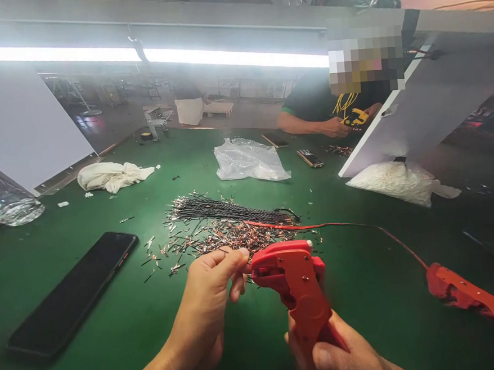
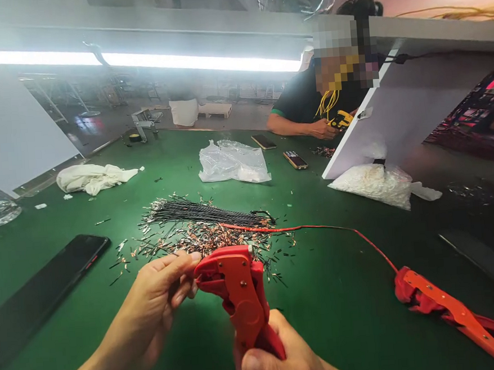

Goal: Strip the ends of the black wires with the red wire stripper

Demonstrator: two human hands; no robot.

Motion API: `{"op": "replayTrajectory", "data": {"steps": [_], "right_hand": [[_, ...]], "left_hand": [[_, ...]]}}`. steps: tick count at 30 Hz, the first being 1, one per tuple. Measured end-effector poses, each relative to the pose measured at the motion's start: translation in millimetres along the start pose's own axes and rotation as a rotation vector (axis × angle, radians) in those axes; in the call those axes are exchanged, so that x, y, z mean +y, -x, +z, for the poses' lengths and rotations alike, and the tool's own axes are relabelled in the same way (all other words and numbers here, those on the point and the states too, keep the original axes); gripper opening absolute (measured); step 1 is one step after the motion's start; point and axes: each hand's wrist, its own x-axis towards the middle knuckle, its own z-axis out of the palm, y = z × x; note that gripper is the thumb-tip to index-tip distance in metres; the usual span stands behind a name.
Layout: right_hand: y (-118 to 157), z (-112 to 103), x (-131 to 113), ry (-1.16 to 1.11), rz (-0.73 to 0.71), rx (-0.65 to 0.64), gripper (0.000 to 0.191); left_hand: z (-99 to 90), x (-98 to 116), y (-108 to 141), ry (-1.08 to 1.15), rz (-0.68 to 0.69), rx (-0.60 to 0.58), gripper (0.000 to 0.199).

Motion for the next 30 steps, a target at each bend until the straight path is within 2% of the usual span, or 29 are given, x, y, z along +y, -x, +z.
{"op": "replayTrajectory", "data": {"steps": [3,7,12,14,19,23,25,27,30], "right_hand": [[-2,3,-1,-0.077,-0.071,-0.077,0.044],[-3,2,0,-0.161,-0.056,-0.083,0.044],[-7,-1,-2,-0.139,-0.095,-0.182,0.04],[-8,-2,-1,-0.167,-0.068,-0.178,0.039],[1,-1,6,-0.501,-0.01,-0.148,0.051],[4,4,-2,-0.511,-0.012,-0.149,0.049],[3,6,-16,-0.567,-0.062,-0.089,0.04],[2,3,-33,-0.635,-0.137,0.047,0.03],[4,-13,-55,-0.358,-0.109,0.334,0.023]], "left_hand": [[0.9,1,-1,0.04,0.003,0.024,0.033],[0.9,4,-2,0.114,-0.006,0.015,0.031],[-0.8,6,-3,0.198,-0.033,0.005,0.03],[-1.3,5,-3,0.191,0.004,0.036,0.031],[2.3,-6,-3,0.059,0.241,0.078,0.032],[3.8,-14,-8,0.091,0.238,0.055,0.032],[1.1,-18,-11,0.069,0.288,0.08,0.03],[-2.1,-23,-14,-0.017,0.391,0.109,0.031],[-3.1,-28,-13,-0.201,0.502,0.079,0.037]]}}
